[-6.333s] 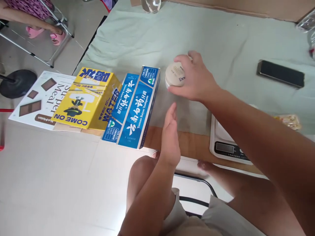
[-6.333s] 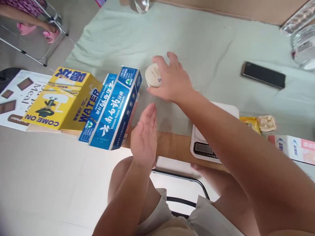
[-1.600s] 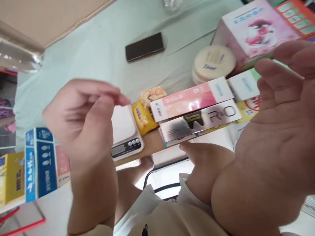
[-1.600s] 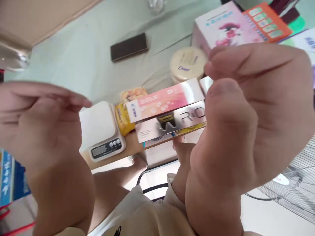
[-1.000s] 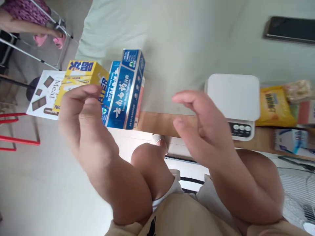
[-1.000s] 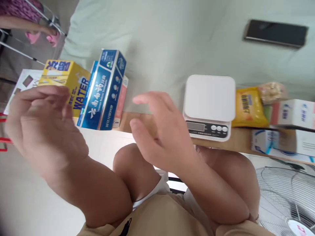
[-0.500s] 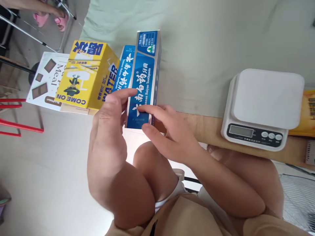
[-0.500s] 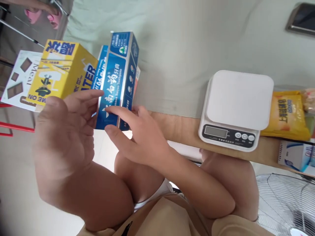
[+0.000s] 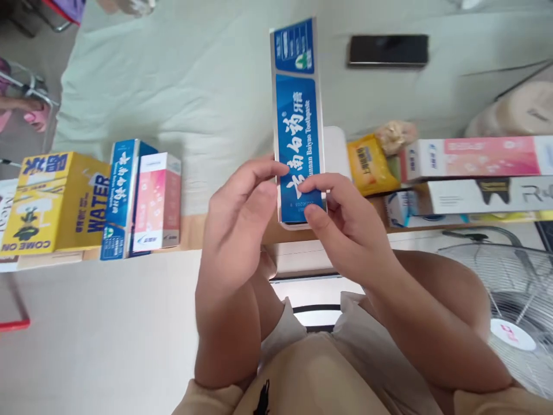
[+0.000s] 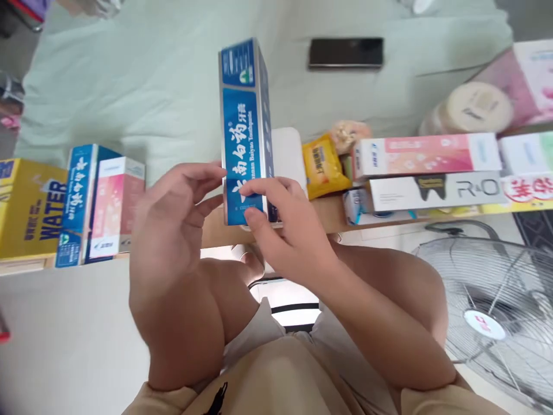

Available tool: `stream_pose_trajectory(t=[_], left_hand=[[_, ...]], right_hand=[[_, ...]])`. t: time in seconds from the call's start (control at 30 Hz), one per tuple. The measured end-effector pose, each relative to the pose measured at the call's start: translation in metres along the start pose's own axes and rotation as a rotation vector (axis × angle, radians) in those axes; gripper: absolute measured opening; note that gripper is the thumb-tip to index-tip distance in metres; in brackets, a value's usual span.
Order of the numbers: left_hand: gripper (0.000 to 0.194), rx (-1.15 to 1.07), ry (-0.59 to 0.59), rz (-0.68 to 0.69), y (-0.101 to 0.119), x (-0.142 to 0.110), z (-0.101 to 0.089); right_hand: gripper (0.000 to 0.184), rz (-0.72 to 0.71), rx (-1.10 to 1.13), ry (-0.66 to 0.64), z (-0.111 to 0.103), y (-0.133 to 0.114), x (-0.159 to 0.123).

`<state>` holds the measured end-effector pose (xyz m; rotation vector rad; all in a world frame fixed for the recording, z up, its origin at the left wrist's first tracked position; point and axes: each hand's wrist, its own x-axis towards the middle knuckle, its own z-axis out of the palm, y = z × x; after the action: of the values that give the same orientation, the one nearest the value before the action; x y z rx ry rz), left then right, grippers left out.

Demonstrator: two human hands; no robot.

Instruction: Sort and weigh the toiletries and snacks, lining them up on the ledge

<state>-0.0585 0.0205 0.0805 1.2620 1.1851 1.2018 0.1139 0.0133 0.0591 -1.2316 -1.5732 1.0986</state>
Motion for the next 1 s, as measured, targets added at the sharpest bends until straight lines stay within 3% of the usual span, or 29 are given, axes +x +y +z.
stream_pose_trajectory(t=[0.17,0.27,0.37,0.53,0.67,0.9,1.0], left_hand=[[0.028,0.077,0.001,-0.092,-0.009,0.014,0.04],[0.031,0.141,-0.011,-0.129,-0.015,0.017,0.046],[0.03,0.243,0.052,-0.095,-0.02,0.016,0.044],[0.026,0.334,0.166,0.087,-0.029,0.01,0.04],[0.032,0.435,0.123,0.136,-0.033,0.007,0.045],[0.046,0.771,0.094,-0.006,-0.034,0.012,0.055],[0.044,0.797,0.036,0.01,-0.034,0.014,0.059]], right_hand=[[0.043,0.065,-0.168,-0.019,-0.041,0.019,-0.014],[0.052,0.095,-0.424,-0.032,-0.049,0.017,-0.017],[0.051,0.099,-0.611,-0.016,-0.055,0.011,-0.02],[0.046,-0.041,-0.462,0.177,-0.067,0.009,-0.017],[0.052,0.009,-0.352,0.11,-0.065,0.013,-0.01],[0.066,0.167,-0.225,-0.049,-0.056,0.019,-0.004],[0.06,0.175,-0.183,-0.07,-0.054,0.019,-0.001]])
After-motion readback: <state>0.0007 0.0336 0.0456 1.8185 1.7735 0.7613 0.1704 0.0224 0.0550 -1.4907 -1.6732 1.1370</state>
